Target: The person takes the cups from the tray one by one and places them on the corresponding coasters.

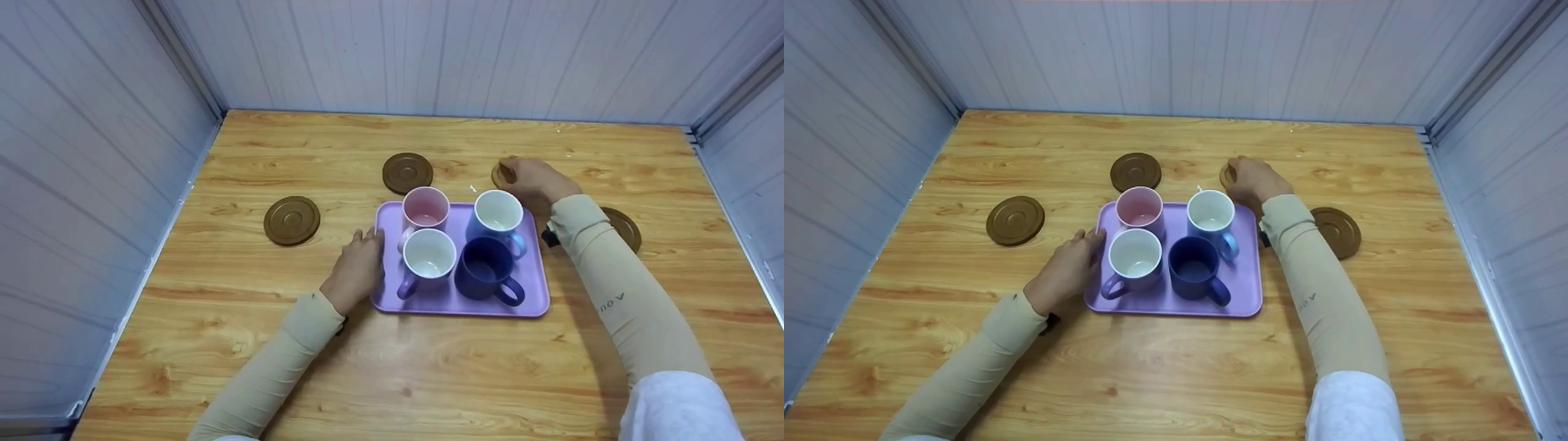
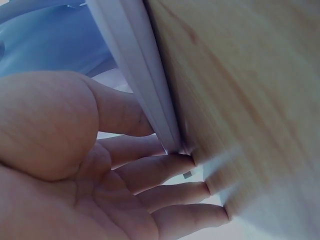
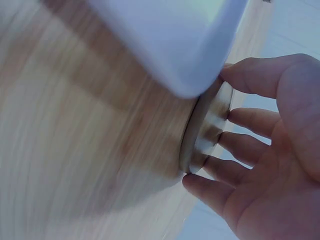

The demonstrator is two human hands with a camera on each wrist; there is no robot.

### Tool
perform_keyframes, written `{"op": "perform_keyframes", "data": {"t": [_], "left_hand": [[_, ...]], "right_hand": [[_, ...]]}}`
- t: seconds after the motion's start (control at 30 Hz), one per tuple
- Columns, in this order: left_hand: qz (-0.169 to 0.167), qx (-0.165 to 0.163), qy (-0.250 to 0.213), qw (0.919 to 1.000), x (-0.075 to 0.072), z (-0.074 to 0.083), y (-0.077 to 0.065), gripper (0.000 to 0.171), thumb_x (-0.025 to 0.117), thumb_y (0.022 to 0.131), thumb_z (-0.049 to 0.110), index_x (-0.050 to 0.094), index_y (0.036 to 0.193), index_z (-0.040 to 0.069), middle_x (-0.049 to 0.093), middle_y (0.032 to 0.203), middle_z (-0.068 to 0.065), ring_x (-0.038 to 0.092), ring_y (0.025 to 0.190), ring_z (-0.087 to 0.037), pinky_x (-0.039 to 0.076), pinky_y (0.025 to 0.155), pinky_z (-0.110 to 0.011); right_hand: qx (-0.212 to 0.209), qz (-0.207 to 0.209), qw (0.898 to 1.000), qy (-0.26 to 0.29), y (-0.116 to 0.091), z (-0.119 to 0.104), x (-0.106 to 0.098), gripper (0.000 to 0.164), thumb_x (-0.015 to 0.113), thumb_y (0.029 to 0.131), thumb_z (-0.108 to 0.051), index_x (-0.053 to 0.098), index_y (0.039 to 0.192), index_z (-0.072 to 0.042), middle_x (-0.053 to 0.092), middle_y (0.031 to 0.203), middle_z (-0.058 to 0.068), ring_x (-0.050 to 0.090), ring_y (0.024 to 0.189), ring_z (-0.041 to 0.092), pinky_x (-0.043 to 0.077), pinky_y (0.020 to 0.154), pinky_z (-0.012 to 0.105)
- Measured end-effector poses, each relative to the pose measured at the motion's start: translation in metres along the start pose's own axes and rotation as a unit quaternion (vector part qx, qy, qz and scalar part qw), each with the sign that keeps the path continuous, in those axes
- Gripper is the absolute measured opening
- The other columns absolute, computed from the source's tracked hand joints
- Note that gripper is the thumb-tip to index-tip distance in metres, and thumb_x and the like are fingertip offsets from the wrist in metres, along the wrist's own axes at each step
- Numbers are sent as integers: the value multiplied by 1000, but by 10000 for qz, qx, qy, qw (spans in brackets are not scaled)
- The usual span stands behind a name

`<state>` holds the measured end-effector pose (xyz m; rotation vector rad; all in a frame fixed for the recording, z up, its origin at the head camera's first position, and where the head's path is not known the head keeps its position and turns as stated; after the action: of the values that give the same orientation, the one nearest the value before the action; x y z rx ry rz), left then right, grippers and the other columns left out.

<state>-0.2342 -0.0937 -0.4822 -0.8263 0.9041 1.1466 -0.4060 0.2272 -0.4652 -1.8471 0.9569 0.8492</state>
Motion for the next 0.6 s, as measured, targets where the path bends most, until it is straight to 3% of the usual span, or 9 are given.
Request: {"op": "perform_keyframes", "data": {"t": [0.23,0.4,0.6], "left_hand": [[172,232,142,9995,-2,2,-1,51,54,96,-2,49,146,-11,51,149,-31,47,137,-54,45,103,-70],[134,167,143,9997,-1,1,0,52,55,96,-2,50,147,-10,52,149,-29,47,138,-53,45,104,-69],[109,62,68,9999,-1,0,0,53,54,96,-2,50,148,-8,50,151,-27,44,140,-54,43,107,-69]], "right_hand": [[-647,385,9968,-249,12,-9,1,81,68,95,-45,38,160,-8,47,155,24,44,142,46,38,116,57],[-744,349,9961,-305,13,-14,4,87,71,92,-48,35,161,-8,46,157,24,43,143,46,38,116,58],[-1055,487,9921,-470,15,-25,3,78,73,92,-39,43,156,-4,56,146,25,52,134,46,42,112,57]]}}
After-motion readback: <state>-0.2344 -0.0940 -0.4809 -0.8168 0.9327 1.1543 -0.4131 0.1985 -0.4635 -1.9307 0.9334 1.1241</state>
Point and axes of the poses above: each hand's wrist, its own y-axis towards the middle knuckle, its own x-axis out of the palm, z = x × y, the point moved 6 cm from there along y, towards the middle knuckle
